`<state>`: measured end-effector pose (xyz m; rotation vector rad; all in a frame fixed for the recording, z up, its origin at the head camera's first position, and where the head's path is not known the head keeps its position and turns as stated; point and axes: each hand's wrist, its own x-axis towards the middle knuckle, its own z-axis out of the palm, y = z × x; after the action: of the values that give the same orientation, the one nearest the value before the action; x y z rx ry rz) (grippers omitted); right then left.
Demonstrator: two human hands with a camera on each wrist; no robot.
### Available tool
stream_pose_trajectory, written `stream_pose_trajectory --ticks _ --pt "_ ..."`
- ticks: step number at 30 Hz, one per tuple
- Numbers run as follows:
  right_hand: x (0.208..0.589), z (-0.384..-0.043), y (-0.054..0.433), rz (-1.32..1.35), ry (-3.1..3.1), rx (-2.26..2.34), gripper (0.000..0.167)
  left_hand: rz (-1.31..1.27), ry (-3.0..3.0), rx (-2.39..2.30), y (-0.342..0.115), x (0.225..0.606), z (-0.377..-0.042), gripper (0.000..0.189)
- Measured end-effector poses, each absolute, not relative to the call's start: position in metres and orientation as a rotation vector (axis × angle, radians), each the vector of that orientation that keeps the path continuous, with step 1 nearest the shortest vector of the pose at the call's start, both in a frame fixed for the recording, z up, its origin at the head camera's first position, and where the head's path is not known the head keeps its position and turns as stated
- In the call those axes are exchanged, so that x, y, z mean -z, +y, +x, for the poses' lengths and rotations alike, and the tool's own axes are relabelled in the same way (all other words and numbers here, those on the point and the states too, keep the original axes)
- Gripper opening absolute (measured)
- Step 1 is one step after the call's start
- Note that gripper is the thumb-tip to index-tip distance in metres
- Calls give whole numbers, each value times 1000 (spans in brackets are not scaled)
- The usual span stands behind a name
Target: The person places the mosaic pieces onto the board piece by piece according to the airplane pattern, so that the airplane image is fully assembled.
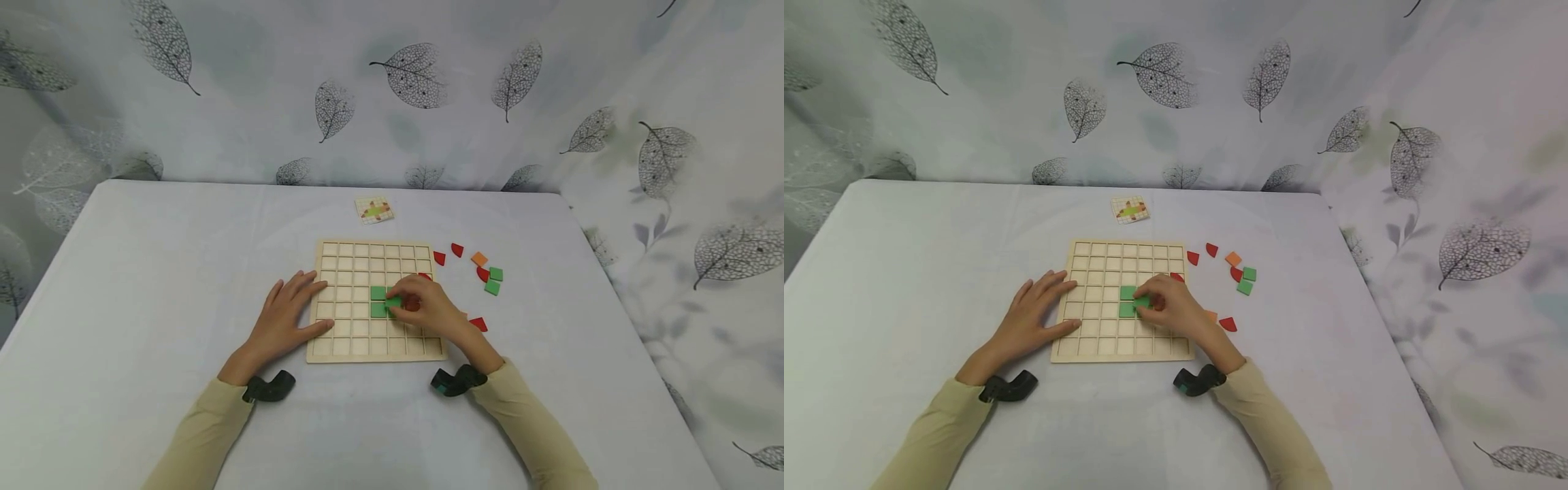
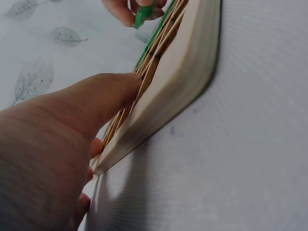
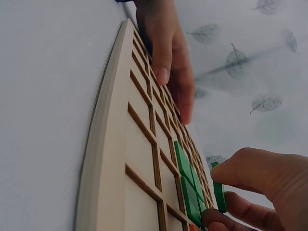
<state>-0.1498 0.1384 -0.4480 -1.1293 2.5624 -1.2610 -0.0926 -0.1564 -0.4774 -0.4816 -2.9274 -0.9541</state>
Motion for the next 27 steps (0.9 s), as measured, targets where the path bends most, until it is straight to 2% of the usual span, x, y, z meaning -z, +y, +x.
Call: stream_pose_trajectory --ticks 27 --pt "446 -154 111 -1109 2524 1279 17 -472 -2939 975 -156 477 -93 72"
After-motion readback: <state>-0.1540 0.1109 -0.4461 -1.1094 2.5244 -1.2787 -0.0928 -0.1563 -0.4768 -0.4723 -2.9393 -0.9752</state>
